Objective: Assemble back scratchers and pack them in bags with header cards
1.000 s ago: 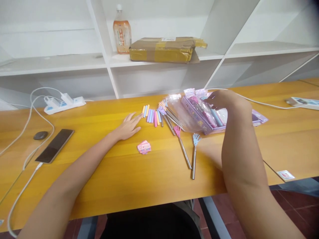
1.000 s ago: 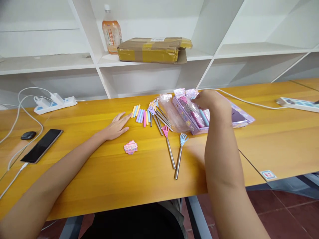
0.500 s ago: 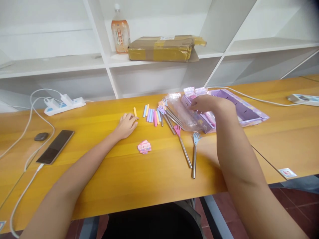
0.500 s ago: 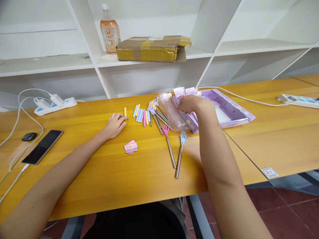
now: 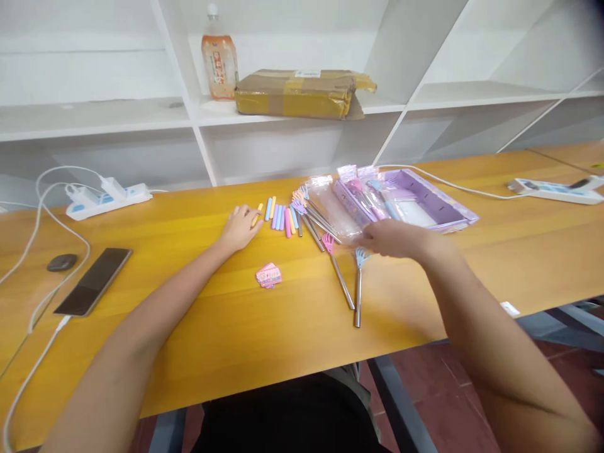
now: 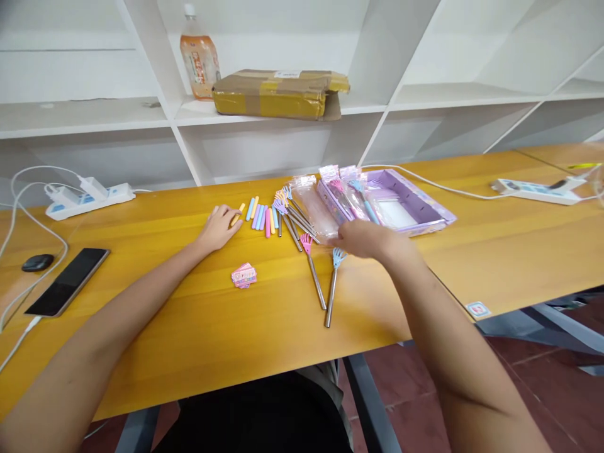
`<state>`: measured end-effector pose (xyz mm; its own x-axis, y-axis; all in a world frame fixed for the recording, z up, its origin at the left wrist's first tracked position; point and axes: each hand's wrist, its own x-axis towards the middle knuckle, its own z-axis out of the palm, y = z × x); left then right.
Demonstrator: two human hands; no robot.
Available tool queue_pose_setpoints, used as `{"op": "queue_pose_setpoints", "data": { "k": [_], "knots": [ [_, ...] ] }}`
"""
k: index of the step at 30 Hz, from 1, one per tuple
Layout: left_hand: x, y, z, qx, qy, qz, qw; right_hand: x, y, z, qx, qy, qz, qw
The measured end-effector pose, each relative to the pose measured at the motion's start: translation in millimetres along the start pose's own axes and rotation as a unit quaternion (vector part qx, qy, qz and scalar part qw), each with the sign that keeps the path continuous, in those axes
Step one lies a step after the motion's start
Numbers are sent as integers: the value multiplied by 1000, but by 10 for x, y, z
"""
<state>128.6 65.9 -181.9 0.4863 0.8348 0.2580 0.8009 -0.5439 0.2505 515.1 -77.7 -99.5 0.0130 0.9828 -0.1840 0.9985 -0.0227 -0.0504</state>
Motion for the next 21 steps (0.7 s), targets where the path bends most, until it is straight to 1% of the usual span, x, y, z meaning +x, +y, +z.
{"op": "queue_pose_setpoints", "data": {
  "k": [3,4,6,7,9,12,16,21],
  "knots": [
    [249,123,64,8,-5,-54,999,-355,-87,276,3,-68,15,998],
    [319,158,80,9,-8,-64,998,-448,-135,346,3,-81,27,996],
    [430,213,99,10,-14,-80,997,-581,-232,454,4,-84,65,994],
    [471,233,101,11,-19,-89,996,-619,-274,494,7,-74,86,994],
    [535,263,91,13,-30,-108,994,-646,-338,555,30,-42,115,992],
    [602,302,50,11,-39,-145,989,-616,-373,611,86,-8,134,987],
    [652,355,-20,-8,-35,-186,982,-574,-340,635,137,15,142,980],
    [636,378,-145,-71,-17,-205,976,-606,-253,640,237,28,141,961]
  ]
}}
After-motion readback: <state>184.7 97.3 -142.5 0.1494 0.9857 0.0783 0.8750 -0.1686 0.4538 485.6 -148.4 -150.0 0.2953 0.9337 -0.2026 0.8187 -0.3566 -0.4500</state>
